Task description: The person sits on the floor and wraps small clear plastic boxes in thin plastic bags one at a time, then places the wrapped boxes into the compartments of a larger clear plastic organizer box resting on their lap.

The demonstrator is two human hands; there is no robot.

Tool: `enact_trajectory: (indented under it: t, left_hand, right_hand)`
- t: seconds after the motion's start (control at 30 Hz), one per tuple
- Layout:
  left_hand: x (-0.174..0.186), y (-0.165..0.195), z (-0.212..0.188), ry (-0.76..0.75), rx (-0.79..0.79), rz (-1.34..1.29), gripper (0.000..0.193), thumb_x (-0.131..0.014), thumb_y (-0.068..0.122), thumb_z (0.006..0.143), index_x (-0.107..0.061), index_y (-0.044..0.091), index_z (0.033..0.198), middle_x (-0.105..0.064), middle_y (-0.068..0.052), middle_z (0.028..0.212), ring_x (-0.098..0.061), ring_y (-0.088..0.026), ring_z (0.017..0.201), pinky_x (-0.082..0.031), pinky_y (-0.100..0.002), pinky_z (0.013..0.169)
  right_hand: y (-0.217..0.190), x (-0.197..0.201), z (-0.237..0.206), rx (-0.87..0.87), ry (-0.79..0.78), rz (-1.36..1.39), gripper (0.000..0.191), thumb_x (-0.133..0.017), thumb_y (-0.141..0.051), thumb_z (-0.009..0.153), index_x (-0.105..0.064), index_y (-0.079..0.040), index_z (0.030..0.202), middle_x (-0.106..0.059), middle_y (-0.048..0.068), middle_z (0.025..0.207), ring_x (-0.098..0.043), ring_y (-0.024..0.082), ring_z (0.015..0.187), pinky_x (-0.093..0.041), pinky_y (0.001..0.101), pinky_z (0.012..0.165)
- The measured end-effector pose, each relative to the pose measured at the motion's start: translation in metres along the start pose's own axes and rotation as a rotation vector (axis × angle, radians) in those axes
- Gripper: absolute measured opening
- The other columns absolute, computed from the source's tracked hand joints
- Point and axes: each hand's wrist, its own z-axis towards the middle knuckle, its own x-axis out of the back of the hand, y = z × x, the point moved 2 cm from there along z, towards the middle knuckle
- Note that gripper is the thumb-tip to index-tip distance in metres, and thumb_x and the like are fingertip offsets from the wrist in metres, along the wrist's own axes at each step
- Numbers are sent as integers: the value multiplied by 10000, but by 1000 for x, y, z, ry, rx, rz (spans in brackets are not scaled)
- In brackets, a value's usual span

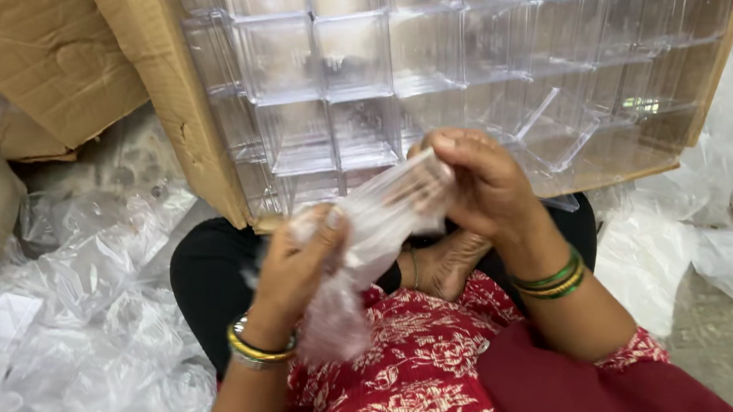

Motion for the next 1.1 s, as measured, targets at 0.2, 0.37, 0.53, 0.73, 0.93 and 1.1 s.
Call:
enact_trajectory:
  t: [0.2,0.37,0.53,0.73,0.93,1.1]
  left_hand:
    - [48,86,14,-201,-285,109,144,-660,112,1018,-647,-19,960,-627,-38,866,-586,-118,784,-475,-263,703]
    - [89,117,112,-135,-538,139,218,-678,125,963,-589,44,1144,-636,-37,1012,-613,-139,887,-514,-283,754]
    - [96,118,226,412,-821,371,229,-674,151,956,-590,56,1147,-719,-85,1091,-711,-208,980,-611,-342,831]
    - [93,95,240,527,-830,664,254,-667,149,951,-596,45,1172,-714,-87,1099,-702,-200,979,-601,-335,836]
    - [97,99,235,408,-749,488,281,-660,146,947,-602,34,1197,-709,-90,1108,-693,-192,978,-591,-328,841]
    - [91,102,234,325,-676,494,304,-655,145,943,-607,24,1218,-705,-92,1115,-686,-185,977,-583,-323,845]
  right_hand:
    - [-23,-61,28,-348,-264,-778,281,-705,-130,914,-708,15,1155,-744,170,1047,-715,151,801,-642,317,681]
    - [-60,-30,118,185,21,-642,255,-741,-14,906,-746,41,1155,-773,140,1063,-750,164,903,-622,308,833]
    - [-31,-4,245,537,566,-1671,76,-695,-46,840,-708,27,856,-695,228,756,-666,373,668,-500,476,589]
    - [-4,24,253,795,478,-1580,54,-635,-35,878,-684,-20,893,-681,229,820,-660,439,755,-505,495,632]
    - [9,16,246,828,562,-1402,150,-643,-63,916,-609,19,794,-621,222,731,-647,389,668,-473,458,605]
    - [11,10,245,818,655,-1433,249,-694,-100,925,-588,22,736,-581,211,651,-576,394,596,-435,462,576]
